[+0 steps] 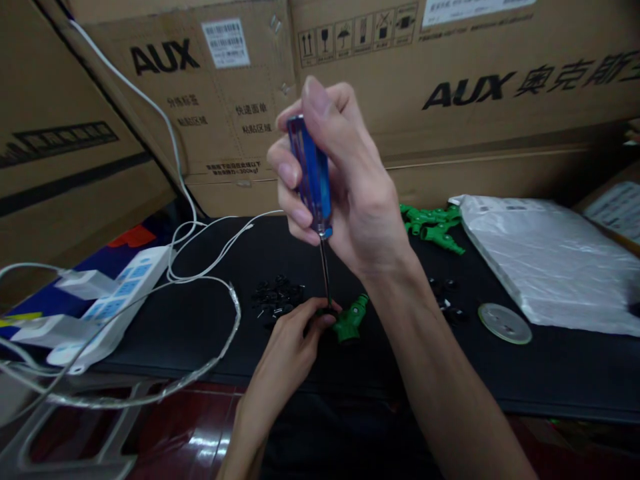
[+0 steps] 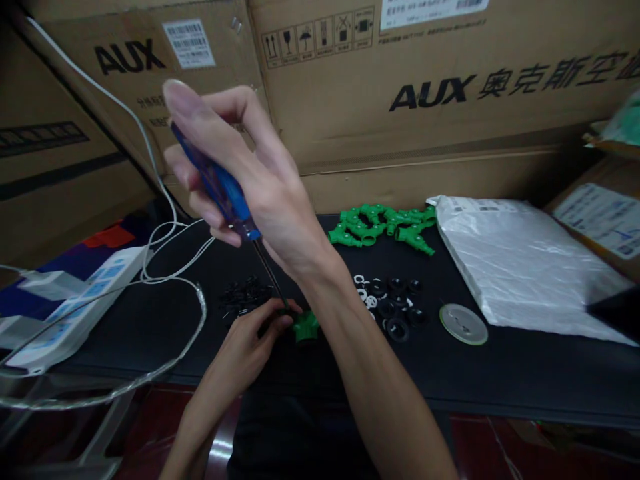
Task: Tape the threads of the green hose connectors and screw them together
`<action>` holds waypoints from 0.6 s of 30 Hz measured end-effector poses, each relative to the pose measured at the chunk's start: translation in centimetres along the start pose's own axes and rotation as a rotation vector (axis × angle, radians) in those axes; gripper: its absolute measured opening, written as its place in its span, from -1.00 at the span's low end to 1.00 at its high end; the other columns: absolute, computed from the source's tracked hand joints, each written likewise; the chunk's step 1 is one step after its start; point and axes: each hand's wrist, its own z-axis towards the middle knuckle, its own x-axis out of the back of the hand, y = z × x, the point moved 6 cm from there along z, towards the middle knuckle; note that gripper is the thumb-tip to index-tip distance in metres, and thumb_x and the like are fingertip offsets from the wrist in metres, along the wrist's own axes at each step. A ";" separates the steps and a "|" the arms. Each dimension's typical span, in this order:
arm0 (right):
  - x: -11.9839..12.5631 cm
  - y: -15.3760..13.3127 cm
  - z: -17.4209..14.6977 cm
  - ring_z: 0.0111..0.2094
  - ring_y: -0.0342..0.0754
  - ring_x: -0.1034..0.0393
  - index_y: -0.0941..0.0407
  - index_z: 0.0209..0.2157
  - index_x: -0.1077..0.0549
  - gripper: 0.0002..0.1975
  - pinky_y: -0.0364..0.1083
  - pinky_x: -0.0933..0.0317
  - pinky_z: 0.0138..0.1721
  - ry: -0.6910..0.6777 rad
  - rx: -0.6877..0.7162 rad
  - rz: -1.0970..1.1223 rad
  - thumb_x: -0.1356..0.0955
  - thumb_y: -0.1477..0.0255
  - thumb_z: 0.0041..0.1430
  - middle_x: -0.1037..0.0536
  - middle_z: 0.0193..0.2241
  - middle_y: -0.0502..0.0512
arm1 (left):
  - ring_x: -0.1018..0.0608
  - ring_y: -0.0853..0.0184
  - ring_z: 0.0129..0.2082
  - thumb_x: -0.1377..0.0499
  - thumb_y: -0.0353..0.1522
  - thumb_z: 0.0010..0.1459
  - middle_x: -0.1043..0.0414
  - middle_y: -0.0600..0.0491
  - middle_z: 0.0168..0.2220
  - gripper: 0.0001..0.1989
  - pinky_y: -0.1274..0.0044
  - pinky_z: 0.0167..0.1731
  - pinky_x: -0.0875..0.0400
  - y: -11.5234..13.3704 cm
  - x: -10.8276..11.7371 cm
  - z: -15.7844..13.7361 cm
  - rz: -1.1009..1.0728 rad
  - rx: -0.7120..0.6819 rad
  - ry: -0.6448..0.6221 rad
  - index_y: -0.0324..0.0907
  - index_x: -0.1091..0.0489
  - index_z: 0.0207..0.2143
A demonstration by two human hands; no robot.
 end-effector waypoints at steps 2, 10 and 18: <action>-0.2 -0.1 0.0 -0.64 -0.26 -0.12 0.05 -0.29 -0.18 -0.76 -0.24 0.05 -0.71 -0.050 -0.042 -0.032 -0.07 0.46 0.52 -0.27 -0.47 -0.15 | -0.59 0.33 -0.09 -0.09 -0.43 0.40 -0.59 0.09 -0.10 -0.80 0.54 -0.04 -0.38 0.1 0.0 0.0 0.003 0.000 0.001 -0.10 -0.50 -0.07; -0.2 0.2 0.3 -0.72 -0.25 0.17 0.01 -0.30 -0.11 -0.77 -0.25 0.28 -0.74 0.065 -0.086 -0.023 -0.10 0.39 0.54 -0.12 -0.63 -0.23 | -0.59 0.33 -0.23 -0.11 -0.41 0.38 -0.61 0.09 -0.16 -0.81 0.54 -0.15 -0.42 0.0 0.0 0.0 0.038 0.035 0.003 -0.09 -0.52 -0.09; 0.6 0.0 0.0 -0.56 -0.28 -0.24 0.03 -0.26 -0.18 -0.84 -0.26 -0.05 -0.67 -0.005 0.011 -0.047 -0.15 0.51 0.47 -0.29 -0.38 -0.15 | -0.60 0.32 -0.13 -0.11 -0.41 0.38 -0.60 0.09 -0.11 -0.82 0.54 -0.12 -0.41 -0.1 0.0 0.1 0.031 0.020 0.008 -0.08 -0.50 -0.08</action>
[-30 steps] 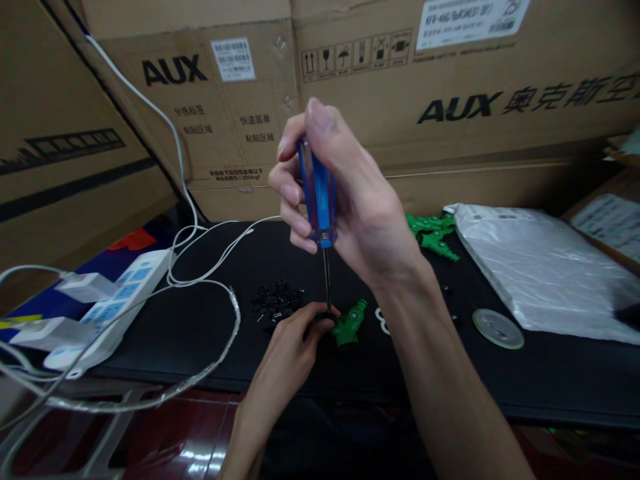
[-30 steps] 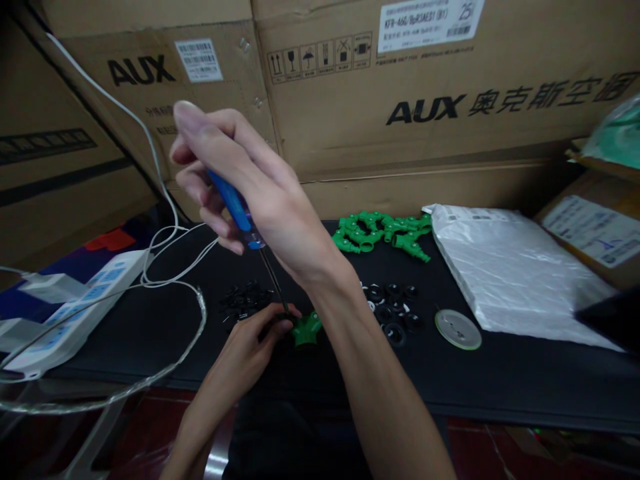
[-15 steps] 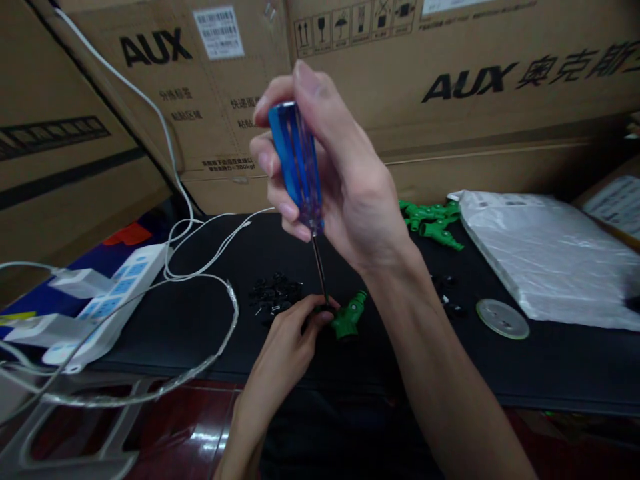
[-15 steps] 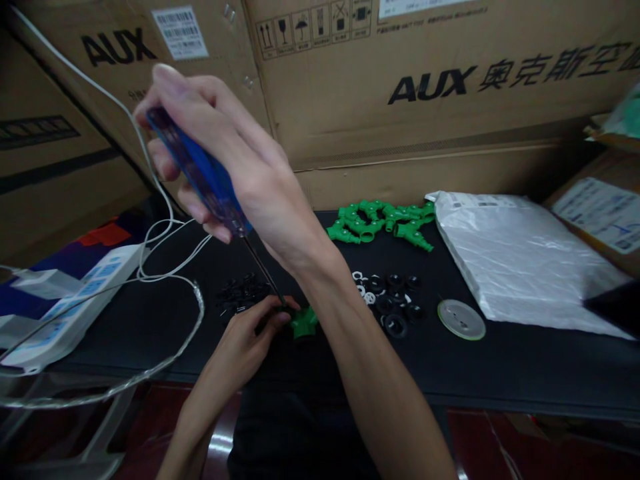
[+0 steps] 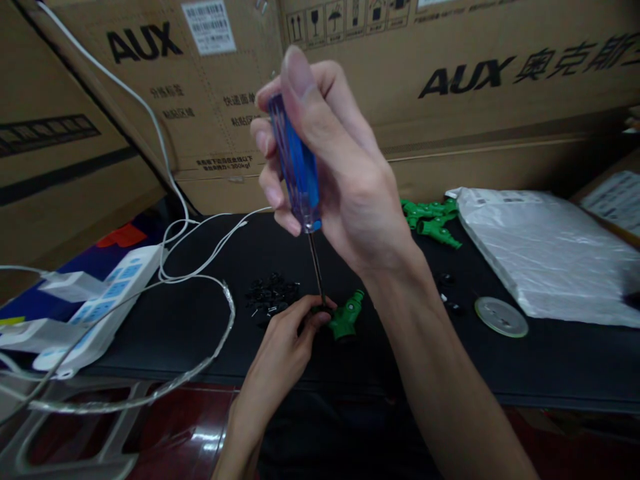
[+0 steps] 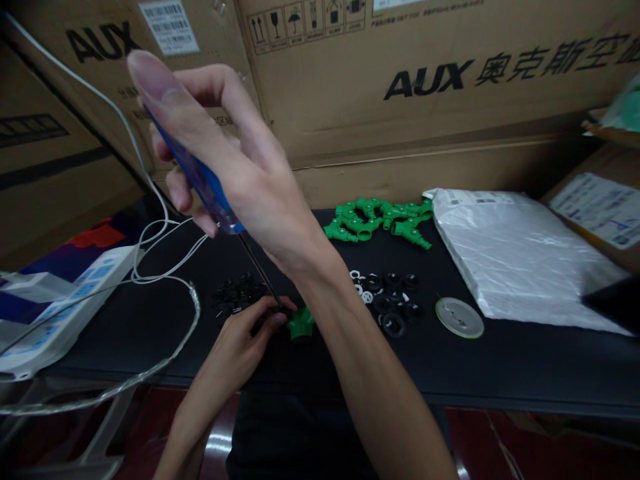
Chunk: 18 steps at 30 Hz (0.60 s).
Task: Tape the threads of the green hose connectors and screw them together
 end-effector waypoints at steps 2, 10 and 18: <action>-0.1 0.1 0.0 -0.57 -0.30 -0.14 0.04 -0.21 -0.26 -0.84 -0.29 -0.02 -0.66 -0.073 0.013 0.028 -0.14 0.38 0.51 -0.27 -0.37 -0.15 | -0.61 0.33 -0.14 -0.10 -0.41 0.39 -0.60 0.09 -0.11 -0.82 0.55 -0.13 -0.41 0.0 0.0 0.0 -0.003 0.000 -0.006 -0.09 -0.50 -0.08; -0.1 -0.2 -0.1 -0.74 -0.27 0.15 -0.02 -0.28 -0.06 -0.80 -0.28 0.27 -0.75 0.136 -0.055 0.005 -0.13 0.45 0.52 -0.18 -0.59 -0.25 | -0.60 0.32 -0.25 -0.10 -0.40 0.37 -0.61 0.07 -0.16 -0.80 0.52 -0.19 -0.43 -0.1 -0.1 0.1 0.012 0.002 -0.007 -0.10 -0.51 -0.08; -0.2 -0.3 -0.1 -0.63 -0.27 -0.01 0.08 -0.26 -0.28 -0.62 -0.25 0.05 -0.71 -0.073 -0.077 0.033 0.01 0.32 0.55 -0.19 -0.44 -0.13 | -0.60 0.33 -0.20 -0.10 -0.39 0.38 -0.60 0.09 -0.13 -0.81 0.54 -0.21 -0.41 -0.3 -0.1 0.1 -0.007 0.005 -0.011 -0.09 -0.50 -0.08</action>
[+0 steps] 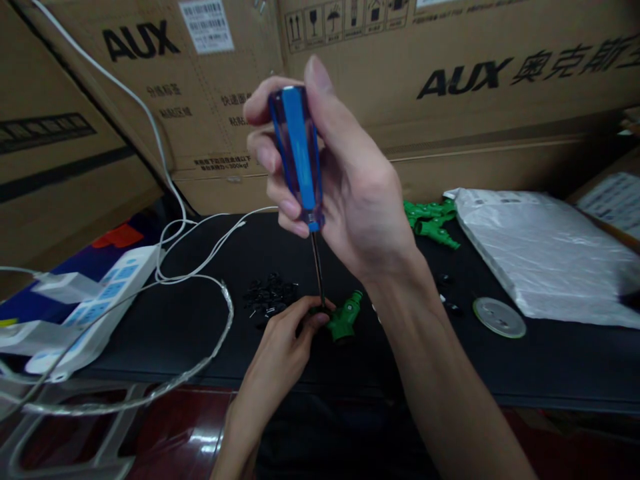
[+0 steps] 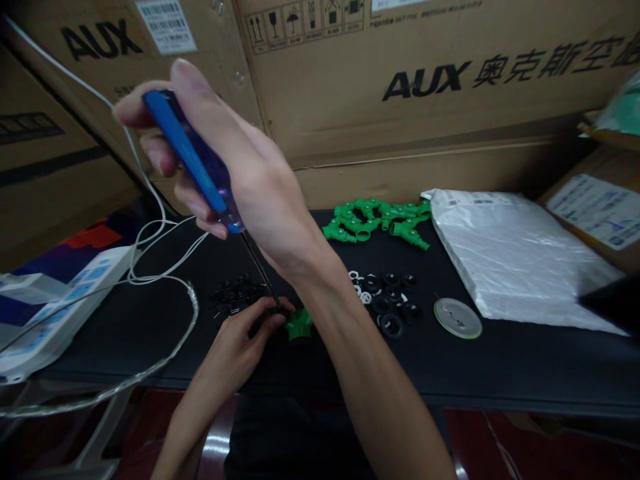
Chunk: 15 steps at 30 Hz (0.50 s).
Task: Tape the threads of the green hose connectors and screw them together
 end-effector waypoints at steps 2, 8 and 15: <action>0.0 0.0 0.0 -0.64 -0.24 0.12 0.10 -0.24 -0.32 -0.56 -0.24 0.15 -0.73 0.001 0.020 0.020 0.04 0.29 0.55 -0.11 -0.49 -0.13 | -0.60 0.34 -0.21 -0.10 -0.39 0.38 -0.60 0.09 -0.13 -0.81 0.54 -0.20 -0.41 0.0 0.0 0.0 -0.001 0.008 -0.006 -0.09 -0.50 -0.07; 0.4 0.0 -0.4 -0.73 -0.26 0.04 -0.02 -0.30 -0.04 -0.74 -0.27 0.16 -0.76 0.180 0.097 -0.051 -0.25 0.50 0.43 -0.25 -0.56 -0.27 | -0.59 0.37 -0.23 -0.10 -0.39 0.39 -0.60 0.12 -0.13 -0.81 0.56 -0.21 -0.39 0.1 0.1 -0.1 0.002 0.008 0.004 -0.06 -0.49 -0.06; 0.0 0.5 -0.1 -0.60 -0.26 -0.09 0.08 -0.26 -0.31 -0.61 -0.23 -0.07 -0.64 0.001 -0.030 -0.032 -0.02 0.31 0.57 -0.24 -0.44 -0.13 | -0.59 0.37 -0.21 -0.10 -0.39 0.39 -0.59 0.14 -0.14 -0.82 0.57 -0.20 -0.39 0.1 0.0 -0.1 0.010 -0.006 0.007 -0.06 -0.50 -0.09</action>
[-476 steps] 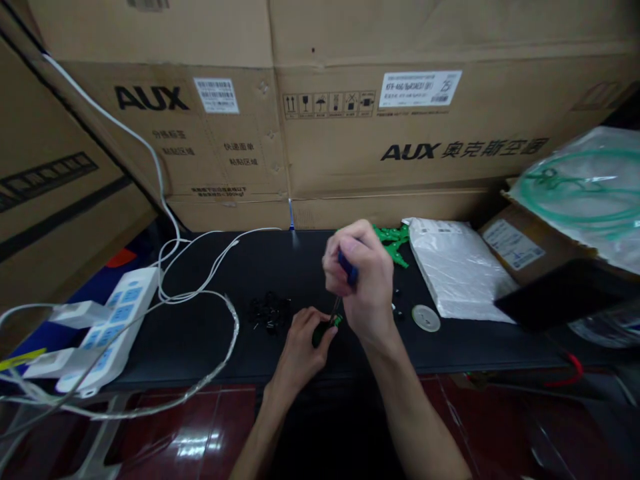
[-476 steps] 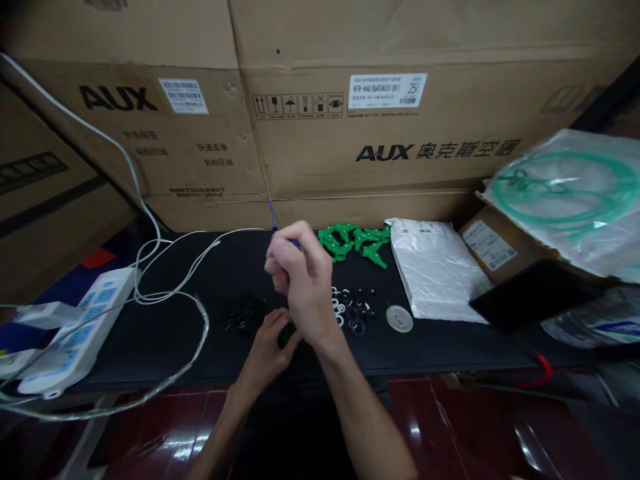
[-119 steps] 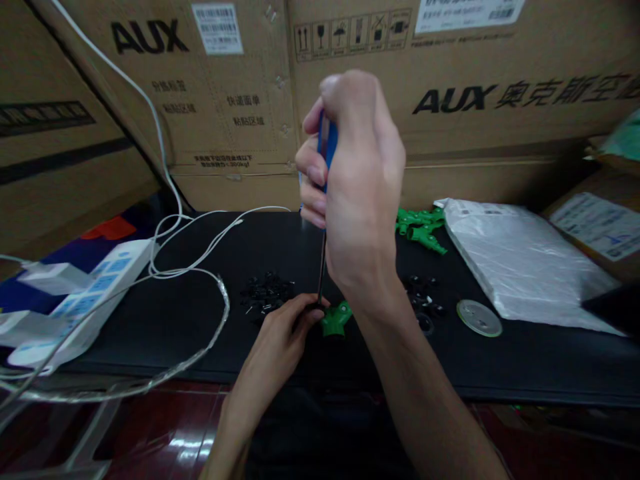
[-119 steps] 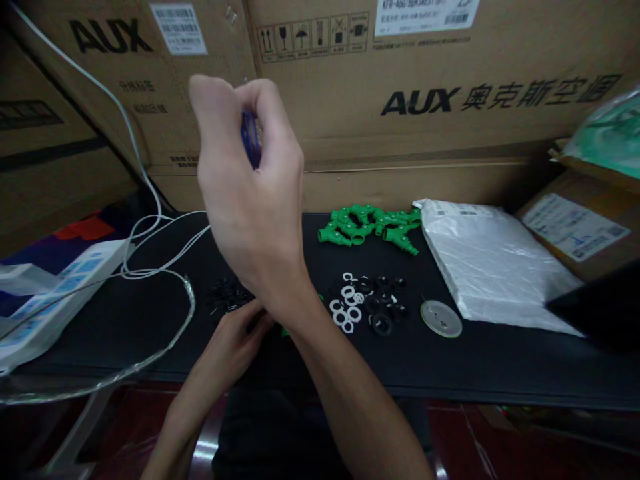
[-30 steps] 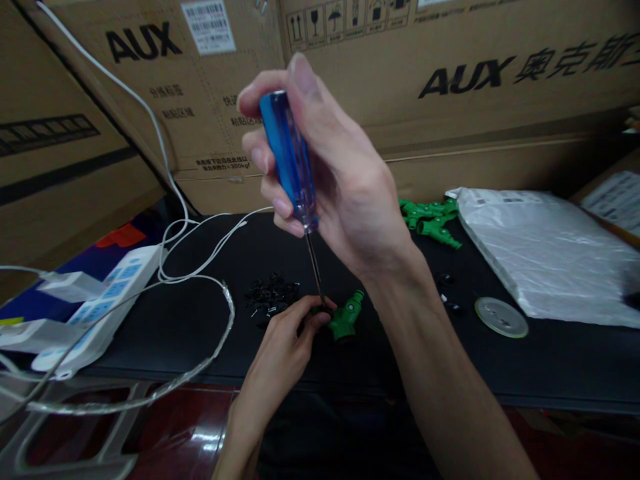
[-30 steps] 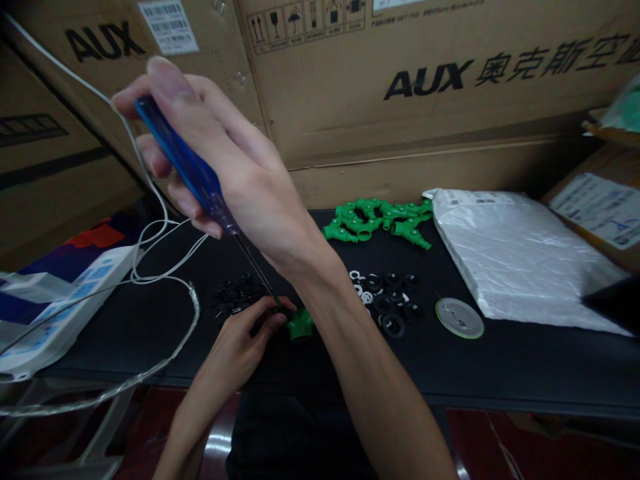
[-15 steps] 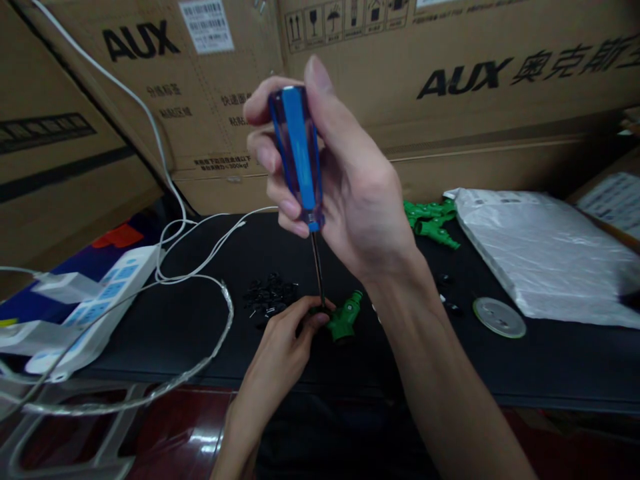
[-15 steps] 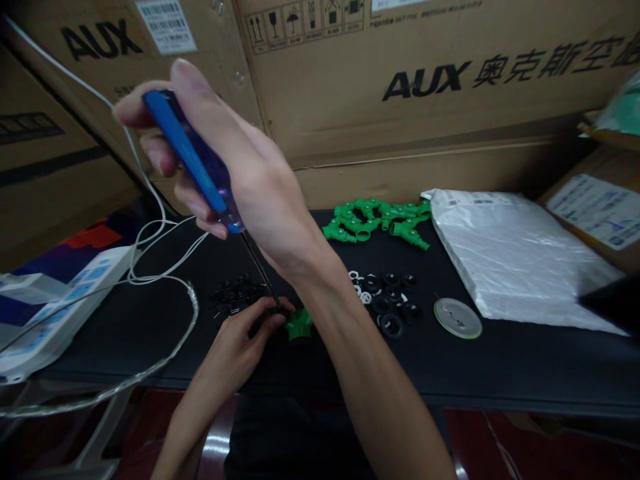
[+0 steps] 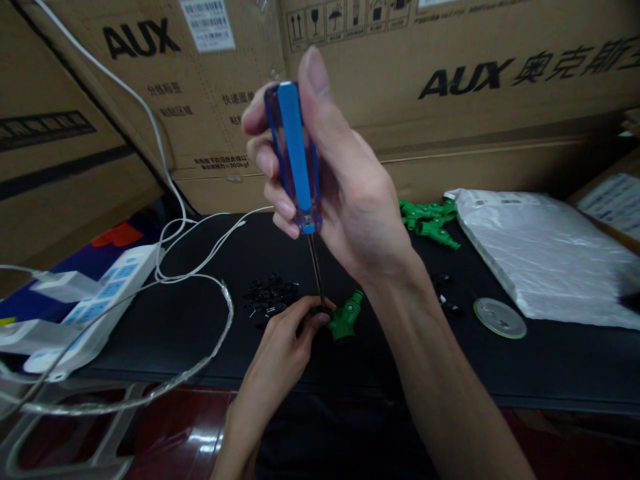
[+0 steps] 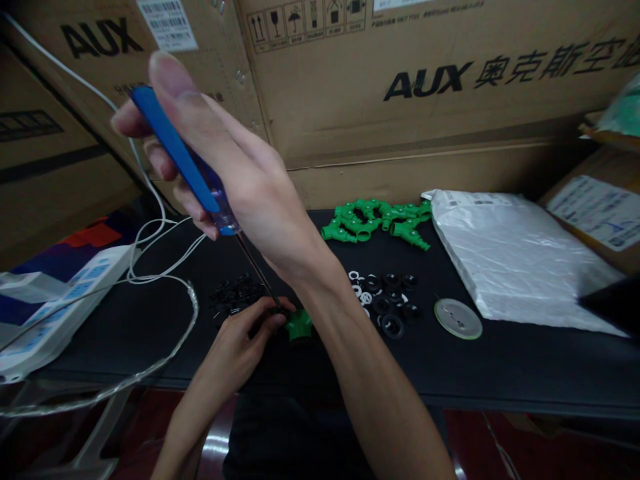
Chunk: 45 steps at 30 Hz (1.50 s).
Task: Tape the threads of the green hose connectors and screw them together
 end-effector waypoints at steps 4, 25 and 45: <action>0.3 -0.1 0.0 -0.69 -0.24 0.14 0.05 -0.18 -0.25 -0.73 -0.20 0.16 -0.71 0.088 0.075 0.047 -0.03 0.36 0.56 -0.11 -0.56 -0.18 | -0.59 0.38 -0.17 -0.11 -0.40 0.39 -0.60 0.14 -0.12 -0.82 0.58 -0.14 -0.39 0.0 -0.1 0.0 -0.008 -0.009 0.002 -0.06 -0.50 -0.07; 0.4 0.0 -0.4 -0.67 -0.25 -0.05 -0.01 -0.27 -0.12 -0.82 -0.23 0.03 -0.70 0.179 0.143 0.004 -0.18 0.44 0.51 -0.29 -0.48 -0.19 | -0.60 0.37 -0.10 -0.12 -0.40 0.40 -0.60 0.14 -0.09 -0.82 0.57 -0.07 -0.40 0.1 0.1 -0.1 -0.011 -0.014 0.007 -0.05 -0.50 -0.05; 0.4 0.5 -0.5 -0.63 -0.23 0.12 0.09 -0.13 -0.32 -0.74 -0.22 0.12 -0.68 0.131 0.106 0.027 -0.08 0.35 0.54 -0.15 -0.49 -0.14 | -0.60 0.33 -0.15 -0.11 -0.42 0.39 -0.59 0.06 -0.05 -0.76 0.52 -0.07 -0.44 0.2 0.1 -0.1 -0.006 -0.016 0.013 -0.05 -0.46 0.03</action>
